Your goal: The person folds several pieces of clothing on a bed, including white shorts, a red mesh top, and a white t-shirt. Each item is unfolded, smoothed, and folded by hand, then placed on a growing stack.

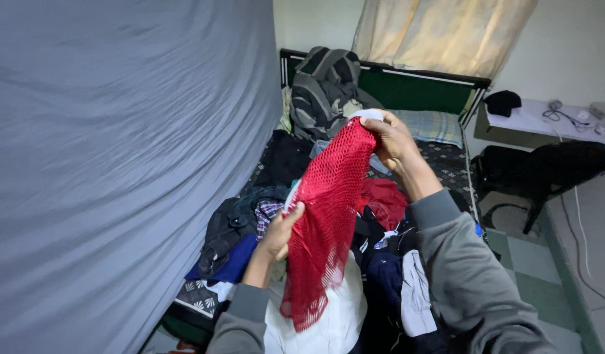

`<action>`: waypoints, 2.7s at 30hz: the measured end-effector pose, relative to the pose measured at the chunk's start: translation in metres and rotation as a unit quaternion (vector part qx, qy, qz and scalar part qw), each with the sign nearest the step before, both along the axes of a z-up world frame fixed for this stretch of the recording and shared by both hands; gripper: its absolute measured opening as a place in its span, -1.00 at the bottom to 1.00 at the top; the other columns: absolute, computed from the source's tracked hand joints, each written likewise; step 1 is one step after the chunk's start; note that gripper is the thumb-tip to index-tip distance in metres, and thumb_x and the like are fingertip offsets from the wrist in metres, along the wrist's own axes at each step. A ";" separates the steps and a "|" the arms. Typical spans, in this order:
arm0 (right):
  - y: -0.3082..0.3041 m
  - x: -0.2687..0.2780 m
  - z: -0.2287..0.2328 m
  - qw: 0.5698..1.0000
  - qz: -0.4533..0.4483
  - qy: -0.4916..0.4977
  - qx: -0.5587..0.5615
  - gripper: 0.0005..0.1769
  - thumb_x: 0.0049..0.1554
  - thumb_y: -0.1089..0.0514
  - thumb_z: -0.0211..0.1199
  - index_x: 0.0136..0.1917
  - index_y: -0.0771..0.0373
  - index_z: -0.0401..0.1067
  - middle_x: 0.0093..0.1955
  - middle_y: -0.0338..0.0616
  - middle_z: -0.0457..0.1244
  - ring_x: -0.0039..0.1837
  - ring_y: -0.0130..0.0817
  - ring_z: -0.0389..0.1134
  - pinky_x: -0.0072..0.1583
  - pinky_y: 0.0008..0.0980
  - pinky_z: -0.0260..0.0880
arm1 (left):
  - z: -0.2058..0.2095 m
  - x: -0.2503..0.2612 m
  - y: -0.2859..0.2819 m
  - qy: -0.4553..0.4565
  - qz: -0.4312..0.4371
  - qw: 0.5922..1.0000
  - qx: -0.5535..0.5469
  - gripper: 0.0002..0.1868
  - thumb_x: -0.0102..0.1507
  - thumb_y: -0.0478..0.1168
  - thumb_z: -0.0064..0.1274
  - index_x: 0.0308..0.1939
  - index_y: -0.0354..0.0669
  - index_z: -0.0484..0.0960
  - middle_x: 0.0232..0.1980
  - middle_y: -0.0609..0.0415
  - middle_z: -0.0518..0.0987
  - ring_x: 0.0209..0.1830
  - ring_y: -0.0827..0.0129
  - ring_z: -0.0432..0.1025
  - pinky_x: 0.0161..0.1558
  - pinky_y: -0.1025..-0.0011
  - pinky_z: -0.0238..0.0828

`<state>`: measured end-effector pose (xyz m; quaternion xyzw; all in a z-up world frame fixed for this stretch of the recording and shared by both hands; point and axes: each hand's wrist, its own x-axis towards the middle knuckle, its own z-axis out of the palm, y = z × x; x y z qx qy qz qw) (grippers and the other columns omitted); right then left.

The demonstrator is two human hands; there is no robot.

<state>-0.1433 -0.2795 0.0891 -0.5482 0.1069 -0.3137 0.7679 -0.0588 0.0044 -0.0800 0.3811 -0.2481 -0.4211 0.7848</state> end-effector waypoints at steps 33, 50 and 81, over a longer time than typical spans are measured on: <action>0.054 -0.009 -0.004 0.981 0.181 0.044 0.046 -0.76 0.19 0.22 0.26 0.11 0.35 0.49 0.06 -0.07 0.43 0.07 -0.31 0.49 0.16 -0.30 0.55 | 0.123 0.090 -0.020 0.101 -0.115 0.983 -0.099 -0.28 0.46 0.22 -0.16 0.23 -0.48 0.49 0.27 -0.31 0.54 0.31 -0.04 0.46 0.42 0.02 0.35; -0.001 0.013 -0.047 0.933 -0.045 0.290 -0.208 -0.53 0.00 -0.04 0.44 -0.02 0.42 0.57 -0.14 0.03 0.42 -0.19 -0.21 0.40 -0.20 -0.20 0.38 | 0.101 0.098 -0.028 0.095 0.106 0.990 -0.016 -0.62 0.27 -0.55 0.07 0.12 -0.45 0.29 -0.05 -0.31 0.58 -0.06 -0.05 0.56 0.06 0.02 0.59; 0.028 -0.016 -0.016 0.966 0.095 0.160 -0.178 -0.52 0.14 0.32 0.27 0.34 0.18 0.46 0.10 -0.17 0.41 0.06 -0.43 0.43 0.15 -0.40 0.48 | 0.140 0.064 -0.008 -0.146 0.251 0.955 -0.054 -0.74 0.28 -0.46 0.13 0.06 -0.37 0.62 -0.12 0.01 0.66 -0.19 0.42 0.56 -0.07 0.47 0.54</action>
